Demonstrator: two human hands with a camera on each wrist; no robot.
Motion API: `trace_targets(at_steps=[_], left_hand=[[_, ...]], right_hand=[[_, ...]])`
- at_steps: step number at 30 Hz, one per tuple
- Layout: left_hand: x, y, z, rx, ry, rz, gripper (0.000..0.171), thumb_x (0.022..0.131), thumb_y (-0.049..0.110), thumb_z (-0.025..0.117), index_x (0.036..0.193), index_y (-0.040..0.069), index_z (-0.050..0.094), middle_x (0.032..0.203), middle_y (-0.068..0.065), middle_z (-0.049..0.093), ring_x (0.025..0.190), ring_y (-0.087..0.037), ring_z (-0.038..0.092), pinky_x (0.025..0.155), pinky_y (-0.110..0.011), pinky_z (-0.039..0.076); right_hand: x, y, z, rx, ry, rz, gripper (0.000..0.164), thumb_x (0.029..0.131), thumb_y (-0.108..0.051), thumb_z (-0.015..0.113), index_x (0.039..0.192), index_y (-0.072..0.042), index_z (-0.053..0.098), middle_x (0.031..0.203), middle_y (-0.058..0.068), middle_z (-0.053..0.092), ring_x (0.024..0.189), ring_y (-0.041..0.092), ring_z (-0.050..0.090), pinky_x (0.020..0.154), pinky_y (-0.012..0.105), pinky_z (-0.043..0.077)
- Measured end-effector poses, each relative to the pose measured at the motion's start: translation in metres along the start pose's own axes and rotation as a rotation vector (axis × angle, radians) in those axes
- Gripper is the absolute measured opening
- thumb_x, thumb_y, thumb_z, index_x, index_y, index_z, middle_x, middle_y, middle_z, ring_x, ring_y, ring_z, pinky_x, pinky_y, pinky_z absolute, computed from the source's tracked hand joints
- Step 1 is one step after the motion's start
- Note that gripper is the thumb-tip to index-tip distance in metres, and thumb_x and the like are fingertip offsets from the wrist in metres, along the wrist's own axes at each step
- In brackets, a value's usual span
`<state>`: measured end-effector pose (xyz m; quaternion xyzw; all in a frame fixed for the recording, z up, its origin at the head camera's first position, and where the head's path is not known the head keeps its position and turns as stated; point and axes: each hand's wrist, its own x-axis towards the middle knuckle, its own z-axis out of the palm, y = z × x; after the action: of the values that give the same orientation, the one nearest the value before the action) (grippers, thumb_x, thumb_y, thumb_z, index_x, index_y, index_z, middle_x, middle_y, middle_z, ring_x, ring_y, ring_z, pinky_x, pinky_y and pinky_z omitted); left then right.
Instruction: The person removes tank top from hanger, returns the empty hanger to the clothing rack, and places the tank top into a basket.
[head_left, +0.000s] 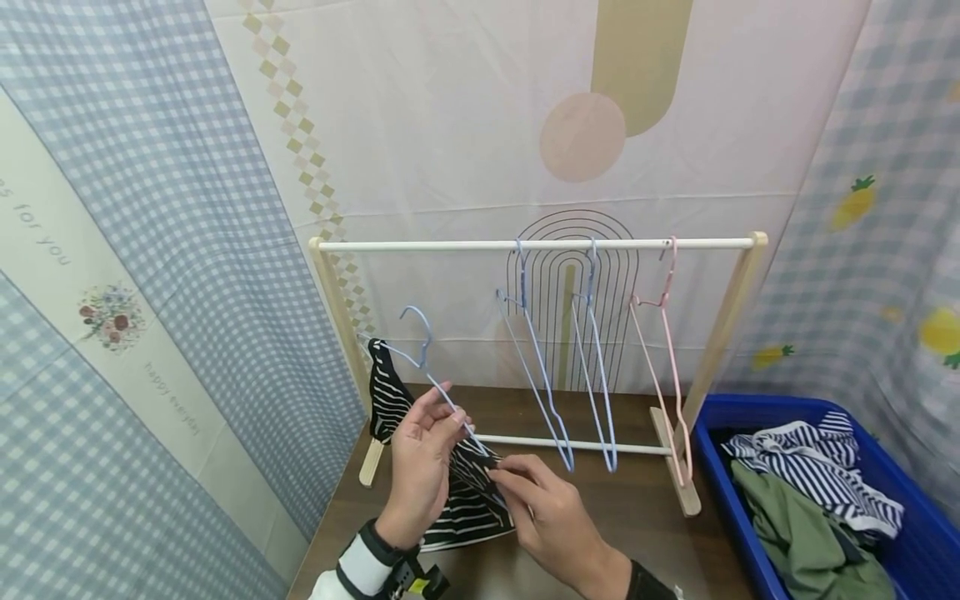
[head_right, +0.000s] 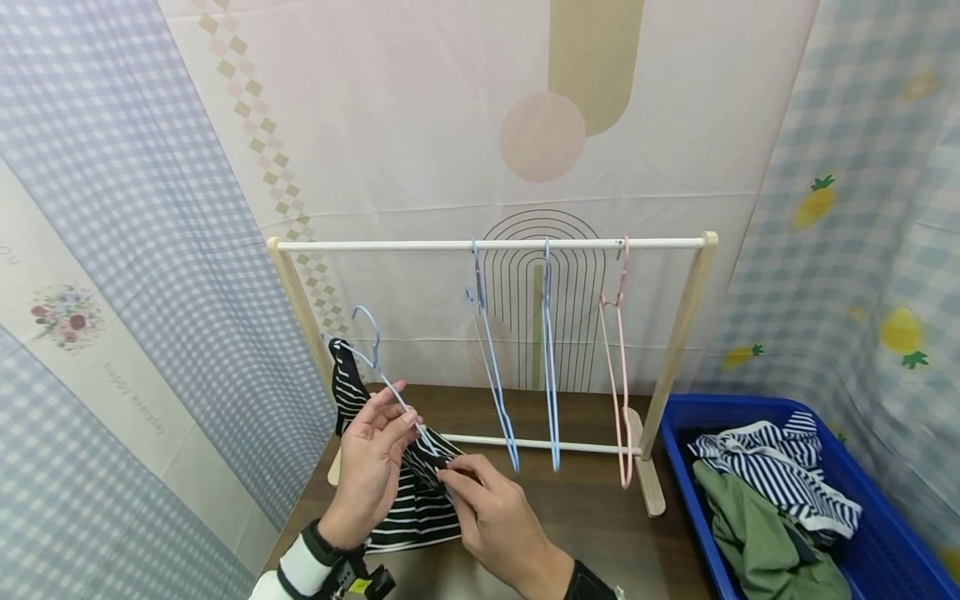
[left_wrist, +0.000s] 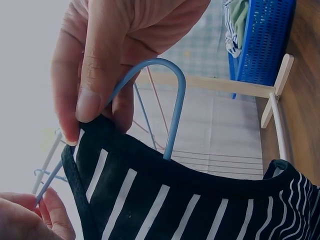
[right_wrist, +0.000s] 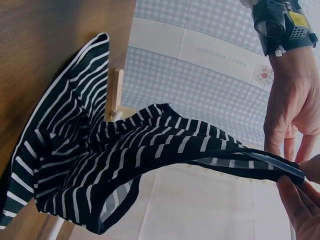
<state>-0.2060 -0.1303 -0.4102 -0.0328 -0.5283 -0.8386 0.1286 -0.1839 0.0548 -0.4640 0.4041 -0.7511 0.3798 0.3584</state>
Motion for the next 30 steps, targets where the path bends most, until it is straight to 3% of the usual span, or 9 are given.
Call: trace_targets(at_steps=[13, 22, 30], left_hand=[[0.002, -0.001, 0.000, 0.009, -0.017, 0.041, 0.044, 0.099, -0.006, 0.065, 0.142, 0.003, 0.059, 0.098, 0.002, 0.066, 0.090, -0.012, 0.071, 0.088, -0.025, 0.065], [0.007, 0.000, 0.001, -0.012, 0.007, 0.050, 0.042, 0.099, -0.007, 0.066, 0.139, 0.004, 0.061, 0.097, -0.001, 0.065, 0.089, -0.012, 0.072, 0.086, -0.024, 0.065], [0.010, 0.001, 0.000, -0.025, -0.003, 0.057, 0.045, 0.099, -0.003, 0.070, 0.142, 0.002, 0.059, 0.099, -0.003, 0.064, 0.090, -0.012, 0.071, 0.086, -0.024, 0.064]], right_hand=[[-0.009, 0.003, -0.004, -0.002, 0.069, -0.085, 0.022, 0.110, -0.015, 0.058, 0.113, -0.006, 0.078, 0.112, 0.005, 0.071, 0.092, 0.011, 0.072, 0.078, 0.015, 0.059], [-0.022, 0.011, -0.008, -0.010, 0.109, -0.159, 0.025, 0.110, -0.013, 0.055, 0.108, -0.003, 0.078, 0.105, 0.008, 0.069, 0.083, 0.009, 0.067, 0.069, 0.013, 0.055], [-0.036, 0.016, -0.009, -0.015, 0.138, -0.197, 0.023, 0.110, -0.013, 0.056, 0.104, -0.006, 0.078, 0.101, 0.010, 0.070, 0.084, 0.013, 0.069, 0.070, 0.017, 0.058]])
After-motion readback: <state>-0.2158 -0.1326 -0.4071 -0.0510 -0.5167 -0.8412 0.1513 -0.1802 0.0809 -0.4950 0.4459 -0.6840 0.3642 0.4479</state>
